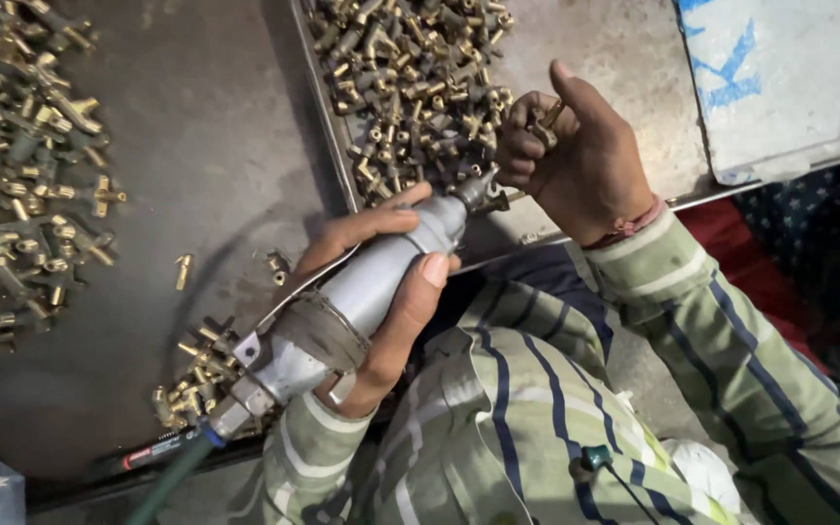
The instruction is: Using a pneumatic tool to assemble or process small brass T-shaped fittings at a workstation.
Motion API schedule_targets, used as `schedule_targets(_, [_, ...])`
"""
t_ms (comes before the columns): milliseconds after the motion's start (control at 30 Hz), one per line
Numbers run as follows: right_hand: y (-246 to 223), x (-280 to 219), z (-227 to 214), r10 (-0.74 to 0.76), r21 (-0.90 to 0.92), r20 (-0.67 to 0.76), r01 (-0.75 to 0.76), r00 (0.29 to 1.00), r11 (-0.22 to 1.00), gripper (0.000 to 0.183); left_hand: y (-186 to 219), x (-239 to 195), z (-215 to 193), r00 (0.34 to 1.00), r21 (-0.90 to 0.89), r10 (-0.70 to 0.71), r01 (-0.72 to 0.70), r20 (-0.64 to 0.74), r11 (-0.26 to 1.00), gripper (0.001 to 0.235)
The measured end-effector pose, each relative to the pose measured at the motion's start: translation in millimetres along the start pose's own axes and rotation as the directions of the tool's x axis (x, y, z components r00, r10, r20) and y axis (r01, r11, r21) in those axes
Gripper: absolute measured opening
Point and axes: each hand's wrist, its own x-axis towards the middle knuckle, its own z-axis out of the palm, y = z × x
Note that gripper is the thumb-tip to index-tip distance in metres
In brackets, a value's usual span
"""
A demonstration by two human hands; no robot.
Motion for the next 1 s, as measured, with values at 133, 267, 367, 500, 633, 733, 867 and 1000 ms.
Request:
schedule_targets(133, [-5, -7, 7, 0.025, -0.145, 0.018, -0.022, 1.000, 0.989, 0.036, 8, 2, 12, 0.992, 0.154, 0.119, -0.124, 0.038, 0.980, 0.028])
schedule_targets(267, [-7, -14, 5, 0.059, -0.154, -0.014, -0.061, 0.998, 0.986, 0.034, 10, 1, 19, 0.987, 0.219, 0.144, -0.156, 0.068, 0.963, 0.028])
schedule_targets(367, [-6, -17, 2, 0.065, -0.153, 0.032, -0.060, 0.997, 0.986, 0.035, 11, 1, 25, 0.992, 0.174, 0.101, -0.114, 0.080, 0.978, 0.032])
schedule_targets(500, [-5, -19, 3, 0.106, -0.134, 0.067, -0.096, 0.992, 0.986, 0.035, 11, 1, 26, 0.991, 0.181, 0.095, -0.111, 0.094, 0.977, 0.032])
schedule_targets(633, [-4, -21, 6, 0.154, -0.127, 0.050, -0.147, 0.987, 0.981, 0.040, 14, 2, 27, 0.973, 0.223, 0.173, -0.204, 0.150, 0.953, 0.039])
schedule_targets(733, [-6, -19, 9, 0.217, -0.119, 0.045, -0.210, 0.975, 0.970, 0.040, 4, 4, 26, 0.945, 0.177, 0.286, -0.312, 0.162, 0.933, 0.050])
schedule_targets(867, [-9, -17, 16, 0.302, -0.136, 0.039, -0.294, 0.953, 0.946, 0.040, -6, 3, 11, 0.880, 0.198, 0.386, -0.445, 0.277, 0.873, 0.050])
schedule_targets(1000, [-11, -20, 23, 0.311, -0.173, -0.019, -0.310, 0.950, 0.935, 0.040, 16, 8, 3, 0.868, 0.284, 0.361, -0.461, 0.340, 0.841, 0.045])
